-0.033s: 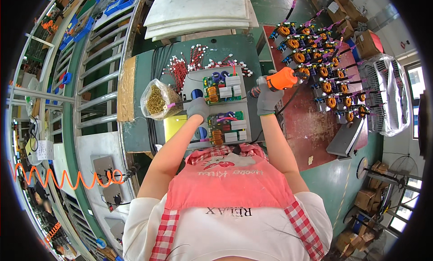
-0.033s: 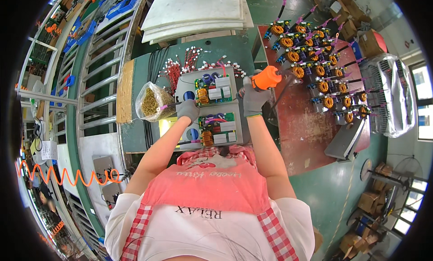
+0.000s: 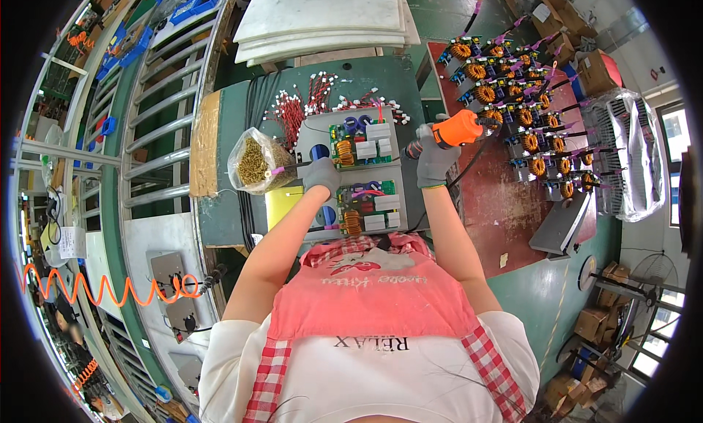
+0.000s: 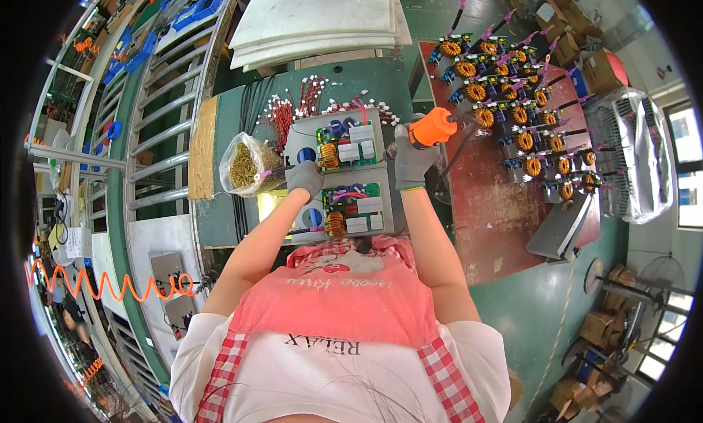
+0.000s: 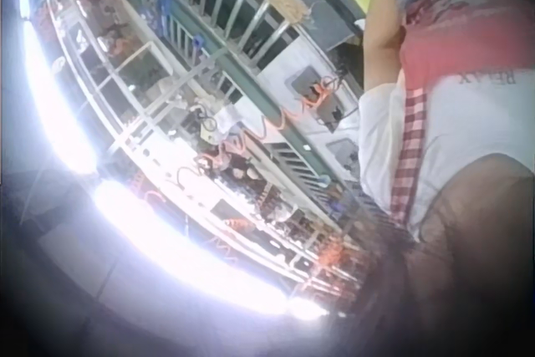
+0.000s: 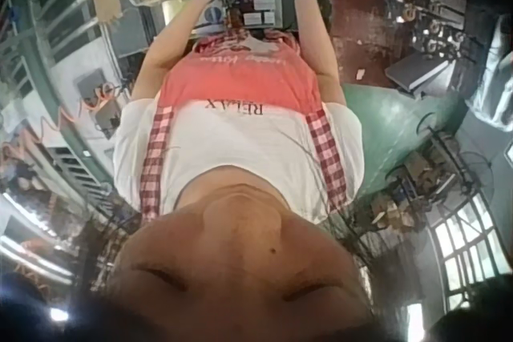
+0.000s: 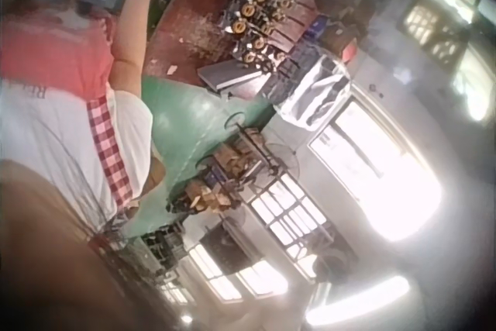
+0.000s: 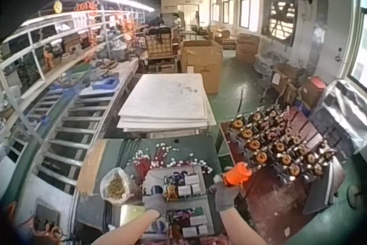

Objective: The person assembles electronic components into a metal casing. They place a circuit board into the casing, secure it with a power drill, and connect various wires and connectors. The person also handles yellow foam pieces and other small parts during the assembly process.

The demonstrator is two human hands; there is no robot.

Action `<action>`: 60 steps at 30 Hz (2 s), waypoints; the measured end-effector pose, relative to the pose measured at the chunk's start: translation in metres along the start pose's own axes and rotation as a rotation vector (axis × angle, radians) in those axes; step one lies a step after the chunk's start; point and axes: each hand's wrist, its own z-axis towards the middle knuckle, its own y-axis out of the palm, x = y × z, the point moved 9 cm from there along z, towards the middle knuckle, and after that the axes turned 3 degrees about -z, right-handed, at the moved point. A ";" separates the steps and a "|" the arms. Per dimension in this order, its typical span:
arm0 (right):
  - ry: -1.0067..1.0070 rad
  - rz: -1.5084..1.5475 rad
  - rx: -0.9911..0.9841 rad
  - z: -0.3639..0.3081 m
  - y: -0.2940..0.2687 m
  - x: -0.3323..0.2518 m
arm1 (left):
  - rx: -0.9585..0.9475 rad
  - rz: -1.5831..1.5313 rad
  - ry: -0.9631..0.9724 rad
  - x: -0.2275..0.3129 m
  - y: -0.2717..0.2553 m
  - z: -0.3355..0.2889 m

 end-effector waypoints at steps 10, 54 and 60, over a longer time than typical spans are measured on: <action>0.031 0.007 0.011 0.002 0.003 0.005 | -0.012 0.141 0.049 0.004 0.007 0.008; -0.241 0.230 -0.424 -0.143 0.037 -0.144 | -0.821 -1.979 -0.175 0.015 0.057 -0.130; -0.258 0.218 -0.370 -0.144 0.033 -0.147 | -0.759 -1.984 -0.147 0.014 0.057 -0.130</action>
